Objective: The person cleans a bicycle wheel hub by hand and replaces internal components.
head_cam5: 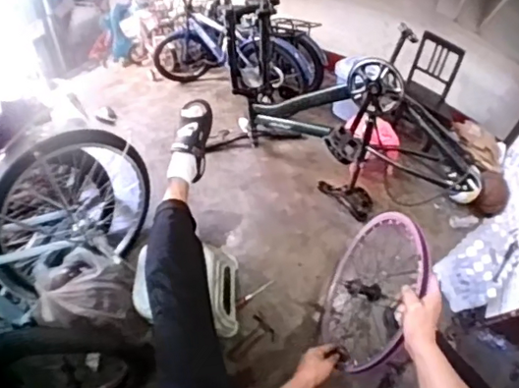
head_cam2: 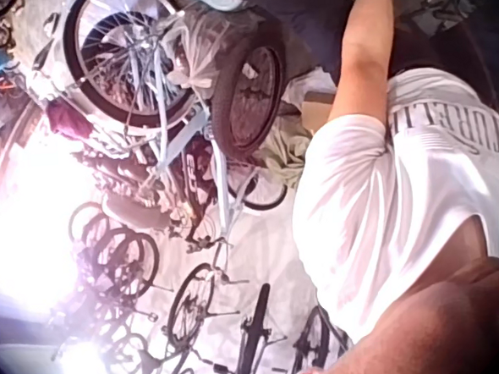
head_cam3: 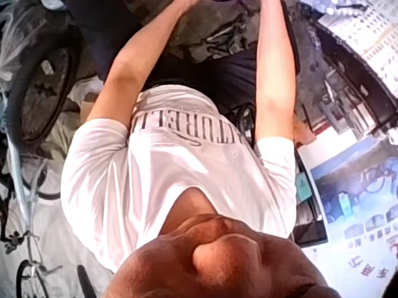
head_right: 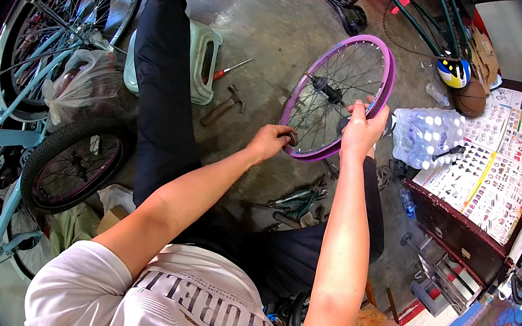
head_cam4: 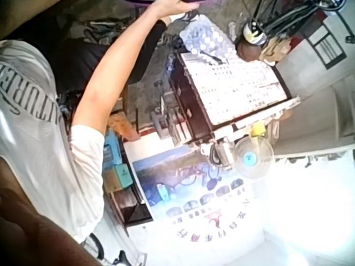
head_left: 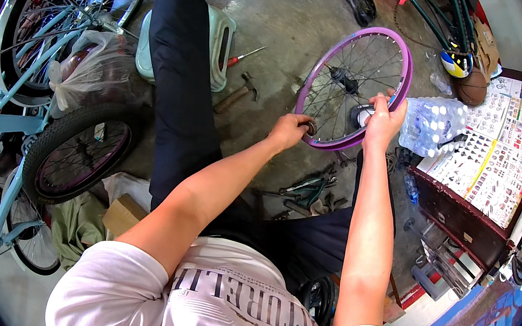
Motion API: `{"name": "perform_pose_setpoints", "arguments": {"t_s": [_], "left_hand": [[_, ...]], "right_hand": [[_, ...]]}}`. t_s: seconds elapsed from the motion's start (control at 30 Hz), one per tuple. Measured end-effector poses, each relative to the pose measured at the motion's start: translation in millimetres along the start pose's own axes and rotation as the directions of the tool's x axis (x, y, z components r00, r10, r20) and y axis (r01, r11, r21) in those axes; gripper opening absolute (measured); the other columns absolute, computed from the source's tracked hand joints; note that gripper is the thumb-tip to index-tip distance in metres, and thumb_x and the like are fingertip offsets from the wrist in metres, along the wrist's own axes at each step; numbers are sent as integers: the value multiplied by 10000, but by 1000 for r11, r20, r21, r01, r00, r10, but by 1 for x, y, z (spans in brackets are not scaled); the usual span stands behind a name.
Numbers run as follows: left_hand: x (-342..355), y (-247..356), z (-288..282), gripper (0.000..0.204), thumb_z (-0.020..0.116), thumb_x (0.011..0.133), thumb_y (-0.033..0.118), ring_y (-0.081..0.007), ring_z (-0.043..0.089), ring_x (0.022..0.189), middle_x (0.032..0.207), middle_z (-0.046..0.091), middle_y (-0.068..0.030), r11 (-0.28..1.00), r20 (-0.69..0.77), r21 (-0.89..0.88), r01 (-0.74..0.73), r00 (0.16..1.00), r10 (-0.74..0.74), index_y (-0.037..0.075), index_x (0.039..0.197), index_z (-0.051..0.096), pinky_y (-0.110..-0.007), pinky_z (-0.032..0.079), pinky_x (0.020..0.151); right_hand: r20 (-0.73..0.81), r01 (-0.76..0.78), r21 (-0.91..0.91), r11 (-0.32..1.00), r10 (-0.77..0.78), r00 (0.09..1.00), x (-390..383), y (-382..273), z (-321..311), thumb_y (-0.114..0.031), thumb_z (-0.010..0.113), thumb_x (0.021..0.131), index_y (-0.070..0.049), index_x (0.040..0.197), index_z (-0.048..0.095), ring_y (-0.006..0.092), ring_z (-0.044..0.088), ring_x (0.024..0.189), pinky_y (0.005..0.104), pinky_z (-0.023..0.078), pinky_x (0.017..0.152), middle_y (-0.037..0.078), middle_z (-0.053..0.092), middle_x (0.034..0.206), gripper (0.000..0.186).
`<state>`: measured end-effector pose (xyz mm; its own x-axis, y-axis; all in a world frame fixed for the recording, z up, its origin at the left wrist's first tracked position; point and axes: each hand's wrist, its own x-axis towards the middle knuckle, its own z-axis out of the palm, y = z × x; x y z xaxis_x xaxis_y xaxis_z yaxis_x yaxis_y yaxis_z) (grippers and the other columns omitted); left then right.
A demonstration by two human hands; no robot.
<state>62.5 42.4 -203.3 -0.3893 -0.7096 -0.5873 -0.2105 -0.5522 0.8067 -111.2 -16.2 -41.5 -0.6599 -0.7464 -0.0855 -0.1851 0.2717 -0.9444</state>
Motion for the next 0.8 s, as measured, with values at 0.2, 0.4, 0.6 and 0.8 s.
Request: {"name": "perform_pose_setpoints", "arguments": {"t_s": [0.2, 0.4, 0.6, 0.8], "left_hand": [[-5, 16, 6, 314, 624, 945, 62, -257, 692, 928, 1077, 702, -142, 952, -61, 280, -124, 987, 146, 112, 1234, 737, -381, 540, 849], [0, 27, -6, 315, 629, 946, 57, -278, 698, 928, 1047, 716, -145, 934, 34, 337, -119, 993, 114, 118, 1235, 739, -398, 538, 868], [19, 10, -14, 317, 644, 944, 75, -267, 721, 949, 1043, 759, -128, 991, 155, 120, 54, 985, -72, 138, 1239, 740, -392, 545, 872], [9, 37, -22, 315, 651, 931, 130, -281, 716, 981, 1086, 762, -83, 876, 149, 466, -123, 987, 60, 195, 1223, 750, -403, 549, 875]], "right_hand": [[-2, 0, 16, 1000, 0, 1000, 1, -2, 3, -57, 633, 936, -20, 1168, 556, 74, 466, 483, 266, 336, 392, 47, 641, 798, 247], [-10, -12, 13, 1000, 12, 1000, 3, -3, 2, -58, 632, 935, -18, 1168, 552, 82, 463, 468, 265, 339, 392, 51, 641, 798, 250], [-18, -16, 18, 1000, 17, 1000, 1, -5, 8, -57, 627, 938, -14, 1176, 549, 87, 464, 457, 265, 335, 383, 67, 642, 799, 254], [-33, -43, 9, 999, 43, 999, 1, -6, 2, -60, 622, 942, -10, 1182, 546, 92, 474, 462, 263, 342, 387, 75, 638, 810, 257]]}}
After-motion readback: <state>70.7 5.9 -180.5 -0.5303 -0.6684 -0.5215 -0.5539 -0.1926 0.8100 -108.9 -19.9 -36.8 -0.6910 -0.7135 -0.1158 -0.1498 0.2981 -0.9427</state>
